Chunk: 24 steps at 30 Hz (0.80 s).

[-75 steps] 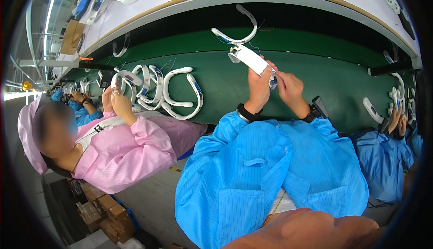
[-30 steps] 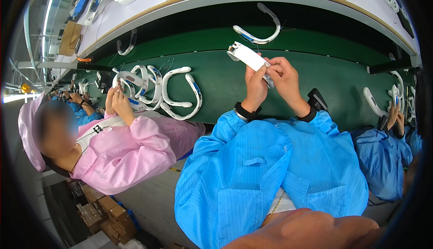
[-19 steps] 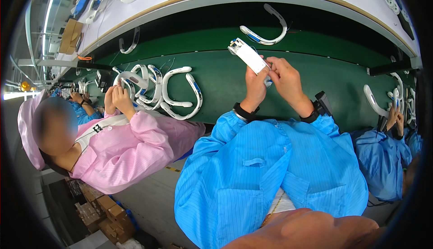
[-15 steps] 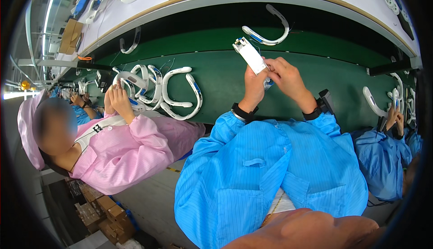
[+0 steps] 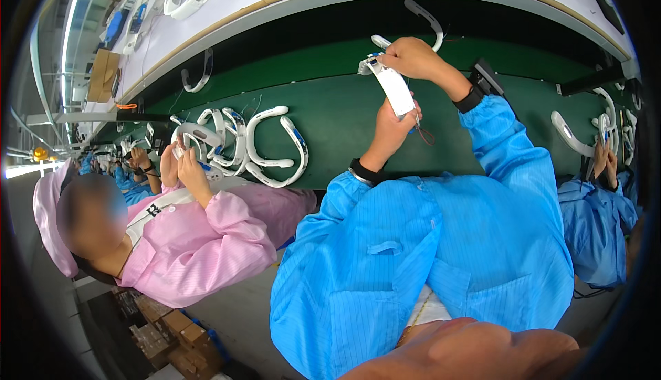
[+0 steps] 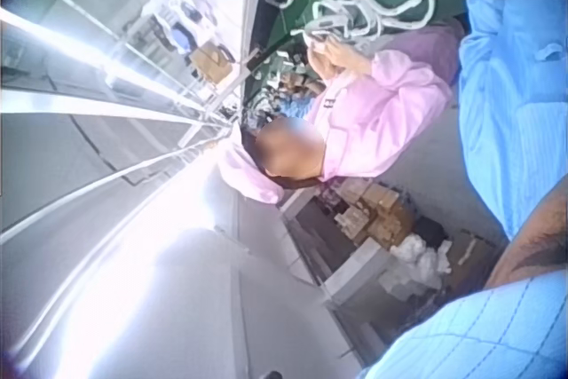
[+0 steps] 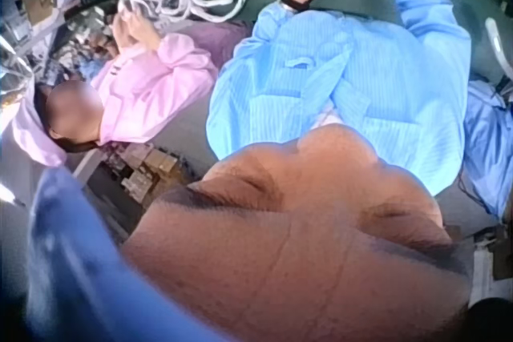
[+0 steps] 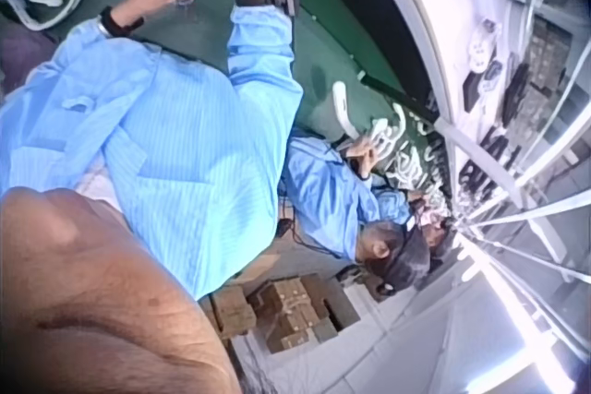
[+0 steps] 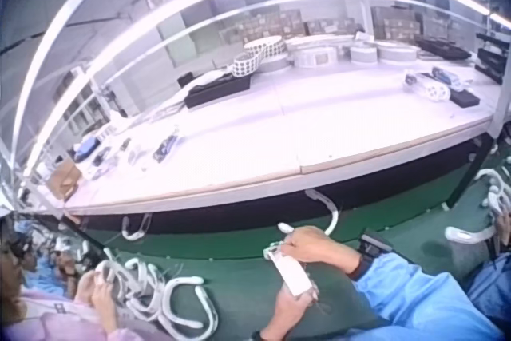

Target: Assembling the components of a white plastic electronic device, likely a neck massager.

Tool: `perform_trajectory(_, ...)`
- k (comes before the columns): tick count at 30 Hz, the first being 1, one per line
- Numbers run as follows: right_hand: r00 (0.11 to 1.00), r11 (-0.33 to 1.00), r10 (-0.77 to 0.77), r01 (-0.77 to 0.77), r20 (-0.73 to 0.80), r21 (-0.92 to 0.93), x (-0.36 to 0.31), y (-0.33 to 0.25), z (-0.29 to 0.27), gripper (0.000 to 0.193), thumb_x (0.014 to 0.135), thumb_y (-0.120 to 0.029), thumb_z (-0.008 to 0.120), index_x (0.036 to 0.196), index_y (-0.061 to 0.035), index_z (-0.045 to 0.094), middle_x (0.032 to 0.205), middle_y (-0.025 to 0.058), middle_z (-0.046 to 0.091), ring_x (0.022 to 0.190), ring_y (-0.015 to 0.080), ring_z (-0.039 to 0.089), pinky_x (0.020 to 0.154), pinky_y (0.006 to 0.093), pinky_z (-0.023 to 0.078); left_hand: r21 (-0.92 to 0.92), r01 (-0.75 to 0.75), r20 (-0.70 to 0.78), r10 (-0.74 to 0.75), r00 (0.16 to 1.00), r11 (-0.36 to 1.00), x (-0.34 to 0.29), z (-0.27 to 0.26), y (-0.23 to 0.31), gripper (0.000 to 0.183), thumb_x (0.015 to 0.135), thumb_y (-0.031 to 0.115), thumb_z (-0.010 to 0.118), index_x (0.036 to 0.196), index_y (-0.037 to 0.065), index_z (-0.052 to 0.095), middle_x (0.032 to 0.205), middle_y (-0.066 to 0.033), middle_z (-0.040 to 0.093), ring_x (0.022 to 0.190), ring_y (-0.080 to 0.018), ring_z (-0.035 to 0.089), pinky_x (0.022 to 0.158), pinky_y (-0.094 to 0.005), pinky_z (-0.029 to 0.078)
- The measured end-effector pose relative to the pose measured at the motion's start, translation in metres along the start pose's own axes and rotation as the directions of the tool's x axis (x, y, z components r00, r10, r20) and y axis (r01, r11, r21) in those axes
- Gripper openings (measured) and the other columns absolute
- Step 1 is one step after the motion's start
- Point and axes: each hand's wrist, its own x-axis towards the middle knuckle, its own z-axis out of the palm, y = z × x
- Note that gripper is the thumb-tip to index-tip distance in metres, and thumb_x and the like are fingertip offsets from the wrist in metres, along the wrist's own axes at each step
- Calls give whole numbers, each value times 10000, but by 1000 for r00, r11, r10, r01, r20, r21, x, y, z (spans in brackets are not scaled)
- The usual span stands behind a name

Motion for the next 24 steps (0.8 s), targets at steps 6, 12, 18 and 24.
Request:
perform_trajectory(6, 876, 984, 86, -1, -474, 176, 33, 12, -8, 395, 870, -383, 554, 672, -51, 636, 634, 151, 594, 623, 355, 581, 595, 435, 445, -235, 191, 128, -165, 978, 953, -1, -8, 5, 326, 855, 79, 623, 1133, 5, 469, 908, -76, 578, 799, -151, 585, 707, -308, 515)
perform_trajectory(12, 832, 980, 95, 18, -546, 199, 40, 90, 16, 537, 896, -480, 508, 621, -24, 578, 521, 139, 532, 487, 323, 536, 494, 412, 421, -446, 266, 151, -222, 963, 854, 8, -3, 16, 315, 833, 60, 632, 1110, 13, 491, 864, -81, 570, 768, -172, 582, 696, -319, 520)
perform_trajectory(18, 843, 698, 522, -511, 131, 502, -51, 88, 18, 708, 878, -655, 424, 605, -19, 573, 475, 79, 524, 351, 167, 493, 351, 298, 388, -599, 232, 21, -275, 961, 766, 17, -2, 16, 271, 824, 40, 630, 1072, 14, 525, 853, -82, 582, 765, -182, 593, 703, -335, 523)
perform_trajectory(24, 931, 2, 213, -305, 297, 952, -72, 78, 58, 402, 946, -381, 527, 854, -3, 629, 753, 84, 643, 584, 142, 585, 480, 261, 469, -622, 330, 145, -309, 940, 710, 28, 17, 3, 243, 825, 44, 622, 1055, 20, 548, 914, -114, 614, 824, -223, 615, 736, -368, 530)
